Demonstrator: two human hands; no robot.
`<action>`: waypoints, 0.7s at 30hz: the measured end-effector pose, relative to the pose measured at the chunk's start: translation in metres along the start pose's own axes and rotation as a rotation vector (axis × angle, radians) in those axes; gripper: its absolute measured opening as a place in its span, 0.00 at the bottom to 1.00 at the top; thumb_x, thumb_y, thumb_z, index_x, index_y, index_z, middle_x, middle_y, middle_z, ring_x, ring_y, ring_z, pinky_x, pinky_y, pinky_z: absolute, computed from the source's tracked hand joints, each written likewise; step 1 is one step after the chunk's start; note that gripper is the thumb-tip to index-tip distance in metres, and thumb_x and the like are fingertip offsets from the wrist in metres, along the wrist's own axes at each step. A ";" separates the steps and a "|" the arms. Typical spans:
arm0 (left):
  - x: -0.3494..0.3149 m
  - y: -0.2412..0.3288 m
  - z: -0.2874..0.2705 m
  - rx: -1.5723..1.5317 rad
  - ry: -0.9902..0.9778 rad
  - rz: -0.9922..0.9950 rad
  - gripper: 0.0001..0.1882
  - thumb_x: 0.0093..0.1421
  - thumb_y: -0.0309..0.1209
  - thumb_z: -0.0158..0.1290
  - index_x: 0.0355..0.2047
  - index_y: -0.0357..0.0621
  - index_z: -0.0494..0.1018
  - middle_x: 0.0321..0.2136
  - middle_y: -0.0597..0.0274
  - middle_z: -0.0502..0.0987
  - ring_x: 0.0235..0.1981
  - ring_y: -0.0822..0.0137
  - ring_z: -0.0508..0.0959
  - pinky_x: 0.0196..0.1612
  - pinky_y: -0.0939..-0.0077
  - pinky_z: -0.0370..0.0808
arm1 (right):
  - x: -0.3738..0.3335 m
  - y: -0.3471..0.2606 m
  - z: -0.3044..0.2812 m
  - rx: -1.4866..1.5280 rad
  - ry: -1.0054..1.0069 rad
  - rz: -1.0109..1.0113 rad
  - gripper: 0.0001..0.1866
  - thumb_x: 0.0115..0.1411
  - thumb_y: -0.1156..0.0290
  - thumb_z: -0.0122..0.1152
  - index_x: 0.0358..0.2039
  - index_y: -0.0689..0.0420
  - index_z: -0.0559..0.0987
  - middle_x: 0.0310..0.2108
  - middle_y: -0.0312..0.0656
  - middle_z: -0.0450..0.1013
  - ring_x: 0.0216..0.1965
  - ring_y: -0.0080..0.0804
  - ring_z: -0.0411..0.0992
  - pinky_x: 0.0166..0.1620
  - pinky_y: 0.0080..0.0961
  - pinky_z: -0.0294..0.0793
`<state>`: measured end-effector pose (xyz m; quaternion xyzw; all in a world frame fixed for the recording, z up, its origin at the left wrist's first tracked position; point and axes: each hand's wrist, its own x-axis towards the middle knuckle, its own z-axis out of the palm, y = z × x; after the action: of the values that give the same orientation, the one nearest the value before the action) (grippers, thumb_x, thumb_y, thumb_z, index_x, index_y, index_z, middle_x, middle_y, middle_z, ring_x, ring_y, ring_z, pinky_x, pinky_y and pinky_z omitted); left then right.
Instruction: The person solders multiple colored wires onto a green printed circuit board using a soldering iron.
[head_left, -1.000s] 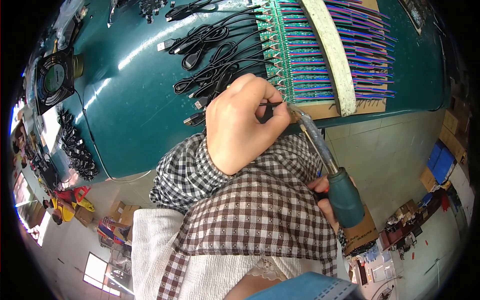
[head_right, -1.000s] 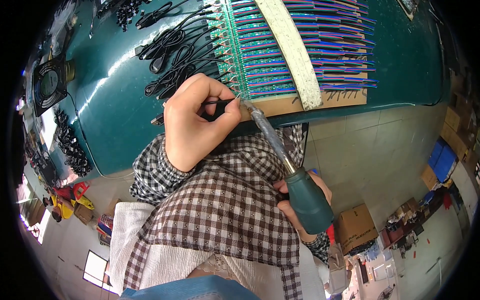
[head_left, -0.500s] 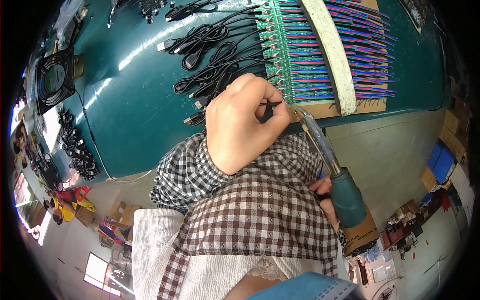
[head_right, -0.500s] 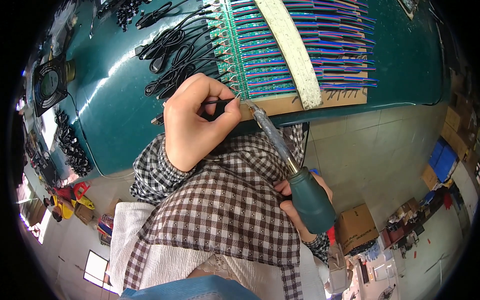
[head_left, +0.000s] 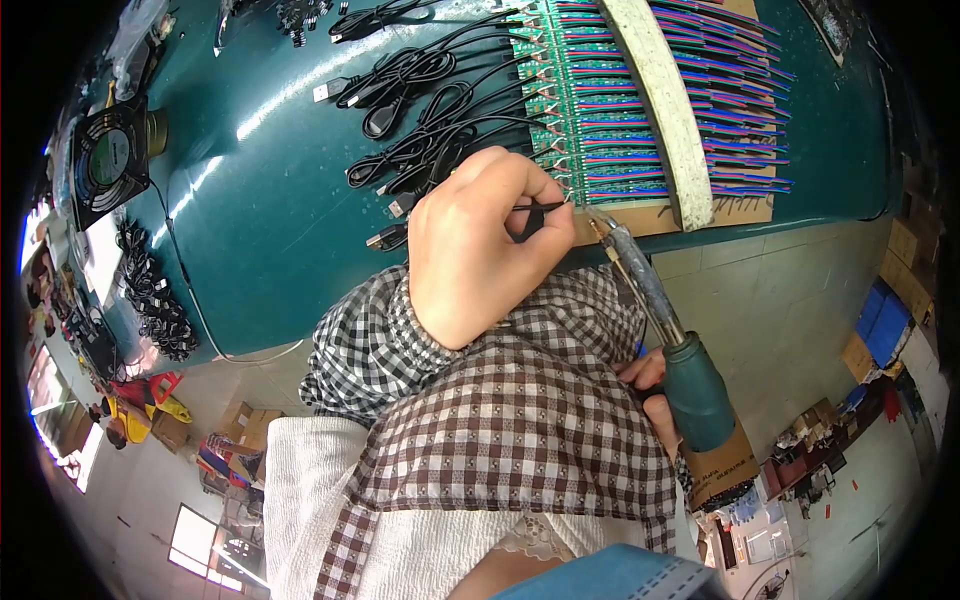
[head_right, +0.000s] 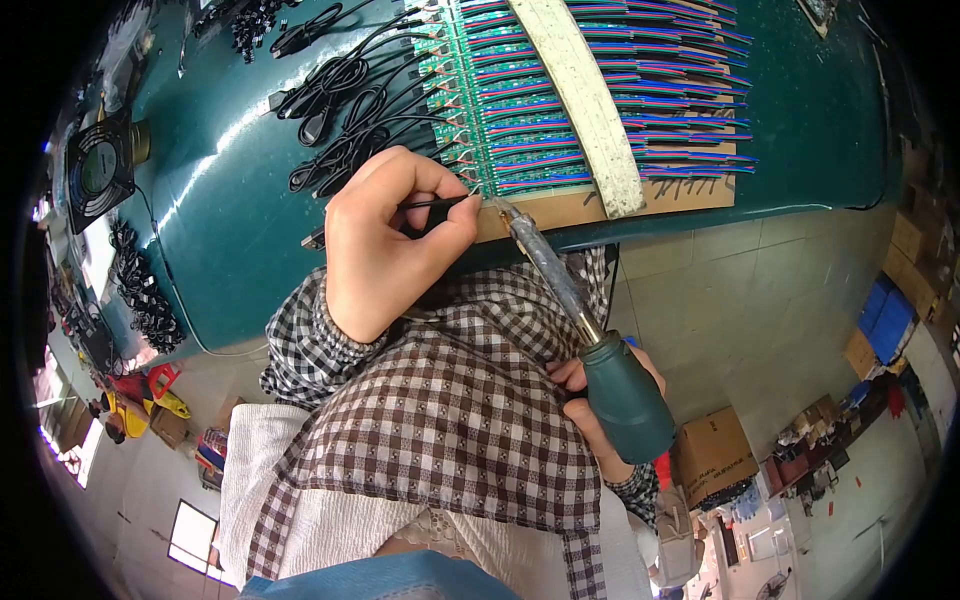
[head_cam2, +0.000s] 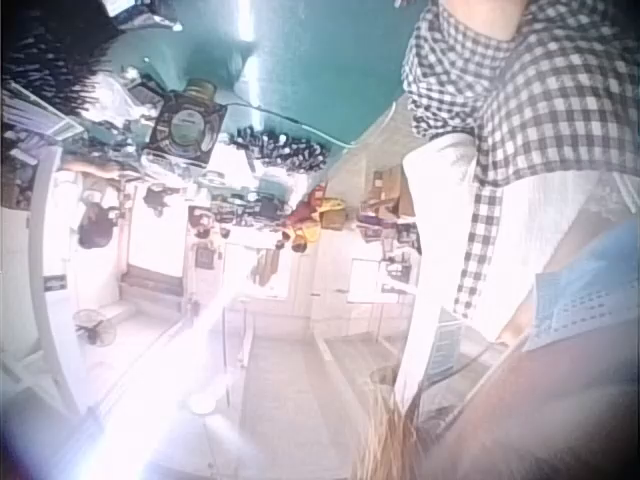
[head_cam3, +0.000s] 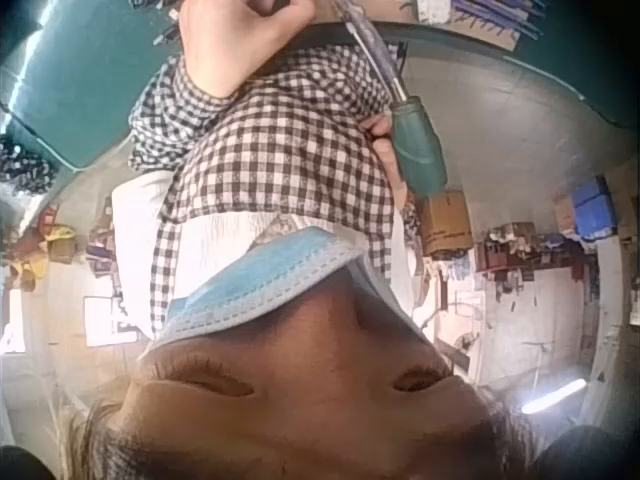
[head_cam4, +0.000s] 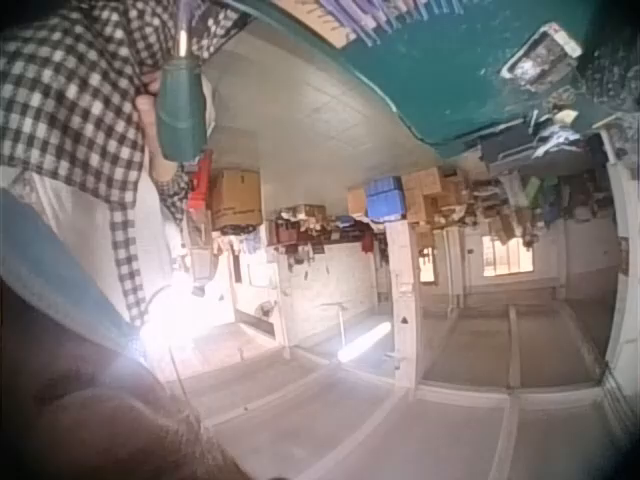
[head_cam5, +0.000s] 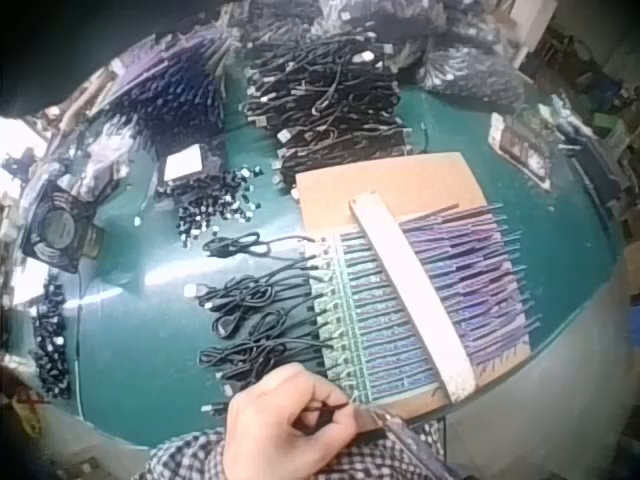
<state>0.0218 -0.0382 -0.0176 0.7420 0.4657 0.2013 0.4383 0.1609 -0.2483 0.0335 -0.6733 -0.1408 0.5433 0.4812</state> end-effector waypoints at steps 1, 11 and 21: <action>0.001 0.001 0.000 0.001 -0.002 0.002 0.07 0.44 0.25 0.61 0.23 0.46 0.73 0.19 0.68 0.70 0.16 0.72 0.70 0.20 0.76 0.68 | 0.000 0.001 0.000 -0.001 0.002 -0.008 0.25 0.49 0.63 0.74 0.36 0.65 0.70 0.28 0.42 0.71 0.32 0.34 0.75 0.43 0.36 0.78; 0.002 0.002 -0.001 -0.004 -0.004 -0.019 0.07 0.43 0.25 0.61 0.22 0.44 0.73 0.19 0.67 0.70 0.16 0.73 0.70 0.20 0.76 0.68 | 0.002 0.000 0.004 0.063 0.001 -0.020 0.25 0.48 0.62 0.75 0.35 0.64 0.70 0.27 0.42 0.71 0.32 0.35 0.75 0.43 0.37 0.79; 0.001 0.003 0.001 -0.003 0.010 -0.023 0.08 0.44 0.25 0.62 0.22 0.44 0.72 0.19 0.67 0.71 0.15 0.74 0.69 0.20 0.77 0.68 | 0.004 0.003 0.004 0.084 -0.005 -0.044 0.25 0.48 0.61 0.75 0.34 0.63 0.70 0.27 0.41 0.70 0.31 0.35 0.75 0.43 0.37 0.79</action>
<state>0.0244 -0.0378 -0.0160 0.7349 0.4761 0.2005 0.4394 0.1581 -0.2452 0.0294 -0.6479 -0.1342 0.5397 0.5205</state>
